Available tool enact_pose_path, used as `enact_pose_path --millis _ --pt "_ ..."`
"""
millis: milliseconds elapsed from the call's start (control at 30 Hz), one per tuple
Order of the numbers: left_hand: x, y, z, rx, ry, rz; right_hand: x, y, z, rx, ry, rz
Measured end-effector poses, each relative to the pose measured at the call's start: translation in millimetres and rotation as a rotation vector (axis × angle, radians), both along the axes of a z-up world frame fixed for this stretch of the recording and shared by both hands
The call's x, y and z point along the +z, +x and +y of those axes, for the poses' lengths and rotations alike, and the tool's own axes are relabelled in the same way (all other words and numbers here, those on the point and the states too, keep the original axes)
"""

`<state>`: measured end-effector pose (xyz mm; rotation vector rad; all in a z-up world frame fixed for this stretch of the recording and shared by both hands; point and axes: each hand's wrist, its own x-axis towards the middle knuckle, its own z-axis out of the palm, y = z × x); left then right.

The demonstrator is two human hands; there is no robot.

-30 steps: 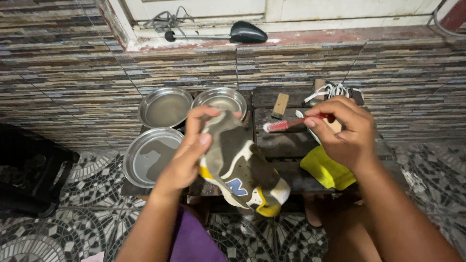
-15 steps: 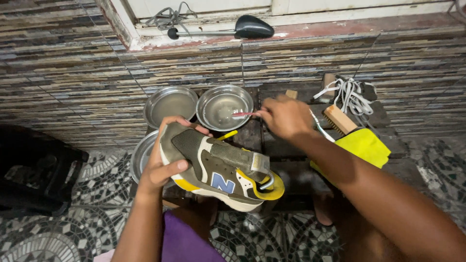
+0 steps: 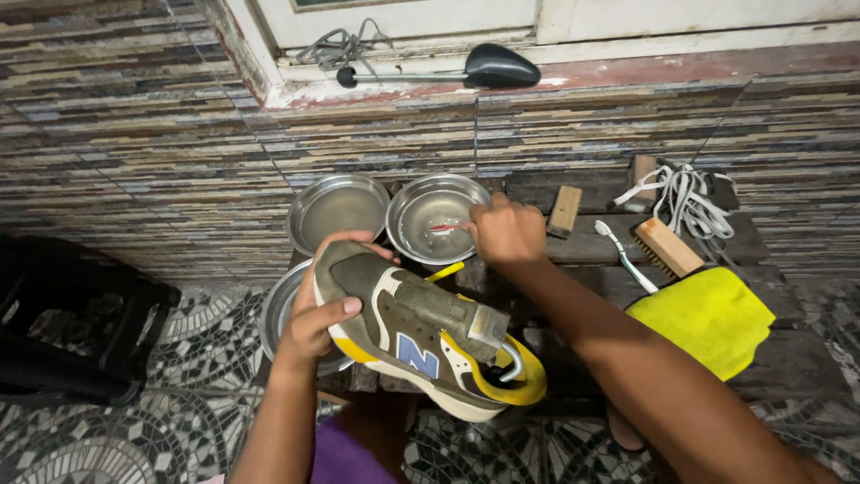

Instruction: Using a toothbrush to clean the midsole and side details of a sneaker with water or cleaning solution.

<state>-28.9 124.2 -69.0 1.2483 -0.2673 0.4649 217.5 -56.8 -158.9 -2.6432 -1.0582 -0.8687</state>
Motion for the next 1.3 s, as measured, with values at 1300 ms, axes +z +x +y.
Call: enact_pose_path --millis 1300 --pt "-4.3 22.2 -31.8 -0.012 -0.130 -0.024 54.0 -36.0 -60.6 0.313 0.446 0.499"
